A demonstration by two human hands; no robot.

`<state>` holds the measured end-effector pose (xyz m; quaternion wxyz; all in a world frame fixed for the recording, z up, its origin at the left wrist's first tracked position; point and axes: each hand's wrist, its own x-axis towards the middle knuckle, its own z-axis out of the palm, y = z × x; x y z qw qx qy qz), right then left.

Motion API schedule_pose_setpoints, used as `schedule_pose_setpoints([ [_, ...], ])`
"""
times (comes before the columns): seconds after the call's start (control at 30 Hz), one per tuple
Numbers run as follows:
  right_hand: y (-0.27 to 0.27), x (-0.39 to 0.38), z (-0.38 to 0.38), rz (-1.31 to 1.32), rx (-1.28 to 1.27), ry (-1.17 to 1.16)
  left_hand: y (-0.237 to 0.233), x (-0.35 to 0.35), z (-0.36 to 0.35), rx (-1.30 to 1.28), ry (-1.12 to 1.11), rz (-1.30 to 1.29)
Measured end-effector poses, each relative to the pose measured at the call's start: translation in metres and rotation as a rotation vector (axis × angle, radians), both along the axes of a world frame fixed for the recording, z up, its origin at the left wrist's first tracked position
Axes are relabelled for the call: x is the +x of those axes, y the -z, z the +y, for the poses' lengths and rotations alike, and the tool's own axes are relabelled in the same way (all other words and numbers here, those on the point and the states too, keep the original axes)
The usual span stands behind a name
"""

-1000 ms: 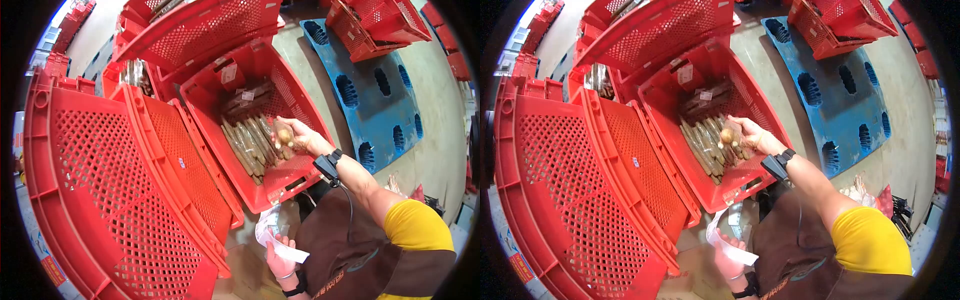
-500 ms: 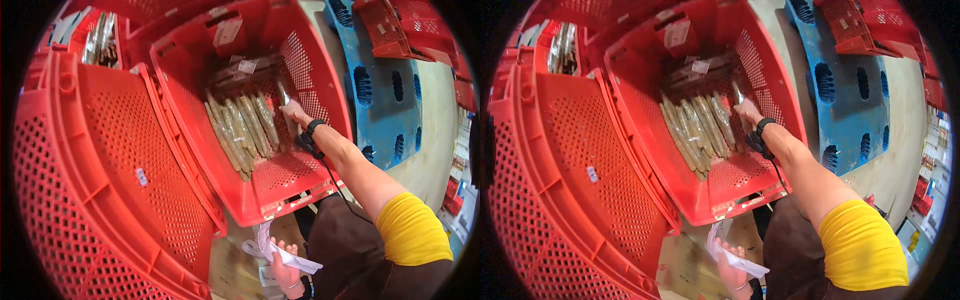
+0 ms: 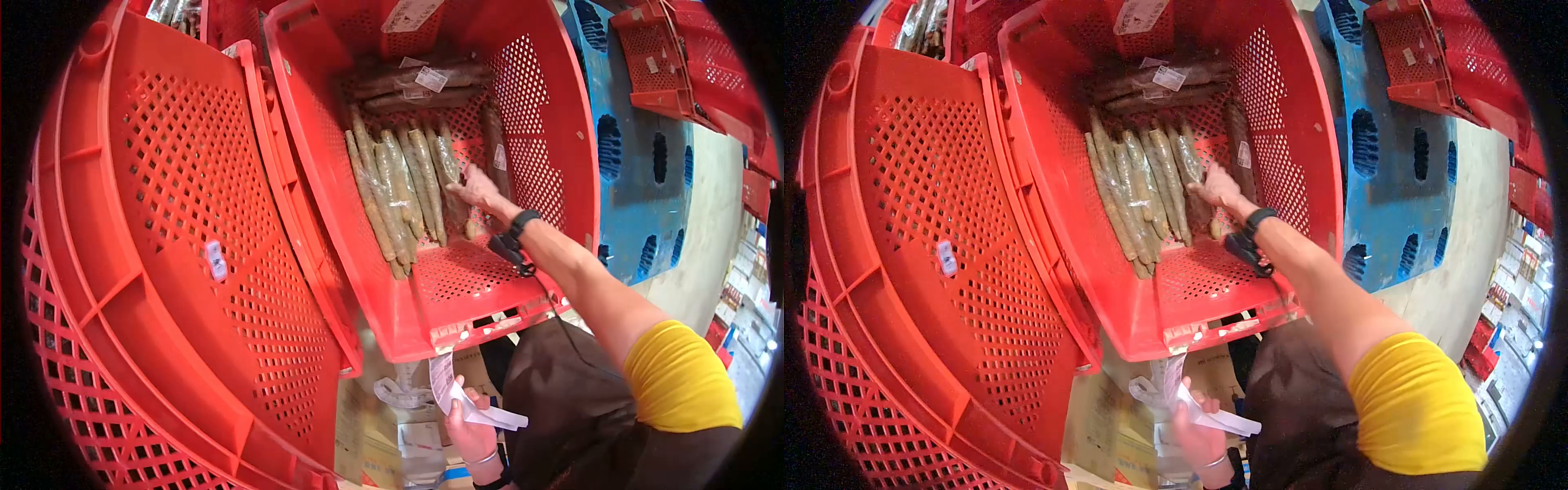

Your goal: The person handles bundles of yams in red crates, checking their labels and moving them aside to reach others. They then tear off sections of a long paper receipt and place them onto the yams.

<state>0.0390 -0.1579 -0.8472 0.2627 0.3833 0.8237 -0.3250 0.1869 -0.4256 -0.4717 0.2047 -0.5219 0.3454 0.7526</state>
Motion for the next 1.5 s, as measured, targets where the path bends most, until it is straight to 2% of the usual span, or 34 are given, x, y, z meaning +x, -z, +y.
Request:
schedule_pose_setpoints([
  [0.03, 0.025, 0.008, -0.012, 0.059, -0.072, 0.030, -0.001, -0.004, 0.001, -0.006, 0.004, 0.001],
  [0.13, 0.007, -0.002, -0.039, -0.069, -0.020, 0.175, -0.009, -0.010, 0.001, -0.101, 0.092, -0.044],
  [0.17, 0.002, -0.008, -0.040, -0.131, 0.039, 0.211, -0.009, -0.015, 0.005, -0.240, 0.241, -0.072],
  [0.2, -0.005, -0.012, -0.037, -0.040, 0.055, 0.189, -0.010, -0.020, 0.010, -0.383, 0.380, -0.110],
  [0.23, -0.019, -0.003, -0.045, 0.031, 0.052, 0.169, -0.013, -0.026, 0.011, -0.414, 0.516, -0.167],
  [0.3, -0.109, -0.003, -0.049, 0.383, -0.233, -0.098, -0.004, -0.019, 0.005, -0.312, 0.522, 0.112],
  [0.37, -0.219, 0.018, -0.065, 0.555, -0.929, -0.239, -0.005, -0.024, 0.011, -0.285, 0.473, 0.196],
  [0.4, -0.265, 0.023, -0.063, 0.506, -1.114, -0.420, -0.004, -0.022, 0.011, -0.277, 0.466, 0.204],
  [0.43, -0.298, 0.033, -0.065, 0.443, -1.294, -0.593, -0.004, -0.018, 0.008, -0.317, 0.531, 0.195],
  [0.47, -0.312, 0.046, -0.071, 0.569, -1.209, -0.696, -0.006, -0.016, 0.006, -0.358, 0.597, 0.187],
  [0.5, -0.321, 0.054, -0.075, 0.694, -1.119, -0.799, -0.010, -0.016, 0.005, -0.352, 0.600, 0.194],
  [0.57, -0.320, 0.067, -0.077, 0.664, -1.133, -0.767, -0.016, -0.020, -0.001, -0.377, 0.826, 0.237],
  [0.6, -0.318, 0.073, -0.078, 0.626, -1.155, -0.738, -0.015, -0.023, 0.000, -0.488, 0.881, 0.381],
  [0.63, -0.318, 0.078, -0.079, 0.634, -1.143, -0.735, -0.017, -0.024, -0.003, -0.483, 0.888, 0.393],
  [0.73, -0.314, 0.091, -0.078, 0.518, -1.202, -0.676, -0.024, -0.032, -0.018, -0.357, 1.301, 0.119],
  [0.77, -0.305, 0.093, -0.072, 0.525, -1.182, -0.675, -0.022, -0.031, -0.018, -0.349, 1.309, 0.139],
  [0.83, -0.271, 0.088, -0.055, 0.047, -1.444, -0.176, -0.019, -0.031, -0.011, -0.138, 1.297, 0.174],
  [0.9, -0.208, 0.054, -0.035, 0.203, -1.117, 0.222, -0.016, -0.031, -0.005, -0.032, 1.280, 0.188],
  [0.93, -0.161, 0.041, -0.018, 0.311, -0.878, 0.262, -0.011, -0.026, -0.006, -0.056, 1.273, 0.212],
  [0.97, -0.117, 0.026, -0.002, 0.341, -0.429, 0.225, -0.007, -0.021, -0.006, -0.080, 1.264, 0.231],
  [1.03, -0.059, 0.005, 0.003, 0.594, 0.005, 0.300, -0.002, -0.019, -0.004, -0.085, 1.194, 0.223],
  [1.1, 0.007, 0.013, 0.002, 0.521, 0.247, -0.220, 0.002, -0.018, -0.008, -0.038, 1.035, 0.074],
  [1.13, 0.013, 0.023, -0.020, 0.452, 0.322, -0.300, 0.005, -0.018, -0.011, -0.092, 1.136, 0.090],
  [1.17, 0.018, 0.032, -0.042, 0.448, 0.335, -0.263, 0.008, -0.018, -0.013, -0.088, 1.135, 0.079],
  [1.23, 0.006, 0.045, -0.061, 0.403, 0.423, -0.360, 0.010, -0.018, -0.015, -0.097, 1.214, 0.065],
  [1.27, 0.002, 0.041, -0.055, 0.318, 0.364, -0.373, 0.012, -0.017, -0.014, -0.098, 1.204, 0.070],
  [1.3, 0.000, 0.040, -0.046, 0.233, 0.304, -0.384, 0.014, -0.013, -0.011, -0.056, 1.072, 0.074],
  [1.33, -0.003, 0.031, -0.033, 0.137, 0.106, -0.252, 0.015, -0.012, -0.009, -0.016, 0.943, 0.076],
  [1.37, 0.000, 0.024, -0.024, 0.220, 0.080, -0.162, 0.015, -0.015, -0.008, -0.018, 0.939, 0.075],
  [1.43, 0.008, 0.013, -0.030, 0.240, 0.292, -0.333, 0.014, -0.021, -0.004, -0.035, 0.960, 0.112],
  [1.5, 0.009, 0.018, -0.037, 0.254, 0.356, -0.365, 0.017, -0.019, -0.003, -0.040, 0.964, 0.102],
])
